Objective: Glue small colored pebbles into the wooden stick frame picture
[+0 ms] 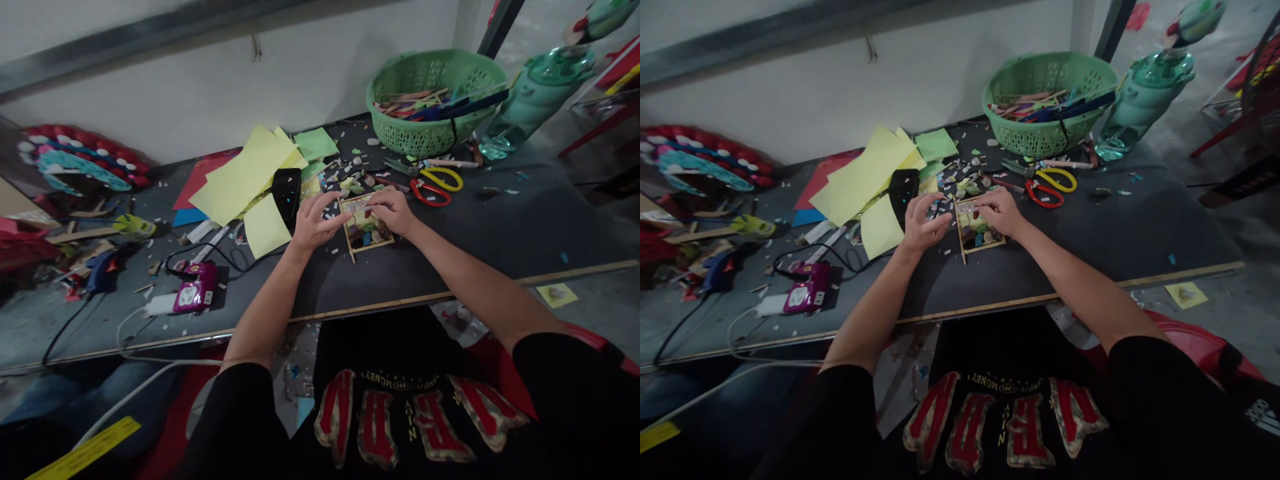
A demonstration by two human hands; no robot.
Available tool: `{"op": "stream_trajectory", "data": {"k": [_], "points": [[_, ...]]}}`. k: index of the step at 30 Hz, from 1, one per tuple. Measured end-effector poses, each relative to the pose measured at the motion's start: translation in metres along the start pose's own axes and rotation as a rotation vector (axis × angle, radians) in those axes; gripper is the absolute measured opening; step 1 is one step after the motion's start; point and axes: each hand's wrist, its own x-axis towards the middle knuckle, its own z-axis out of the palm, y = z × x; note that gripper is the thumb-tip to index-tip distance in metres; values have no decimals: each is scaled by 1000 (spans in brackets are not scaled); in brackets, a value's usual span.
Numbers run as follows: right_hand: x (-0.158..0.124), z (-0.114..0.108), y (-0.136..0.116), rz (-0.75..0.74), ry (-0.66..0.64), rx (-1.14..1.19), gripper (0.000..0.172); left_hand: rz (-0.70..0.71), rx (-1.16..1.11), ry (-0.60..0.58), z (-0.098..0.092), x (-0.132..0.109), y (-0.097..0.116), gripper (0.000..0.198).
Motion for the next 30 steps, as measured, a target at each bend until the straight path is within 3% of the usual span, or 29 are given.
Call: {"op": "stream_trajectory", "data": {"k": [2,6,12,16,19,24,30], "points": [[0,0,-1,-18,-4,-22,25,-11,-30,27,1,4,5,27],[1,3,-1,-75,-13,95,22,-50,-158,-49,-1,15,21,44],[0,4,3,-136,2,165,22,-103,-378,-151,3,19,30,43],[0,3,-1,-173,136,-32,21,-118,-320,-122,6,19,36,44],[0,2,-8,-204,211,-185,30,-147,-230,-60,9,18,39,43],[-1,6,-10,-344,168,-358,27,-221,-205,-37,13,14,39,41],[-2,9,0,-355,150,-453,20,-260,-123,24,18,11,35,40]]}}
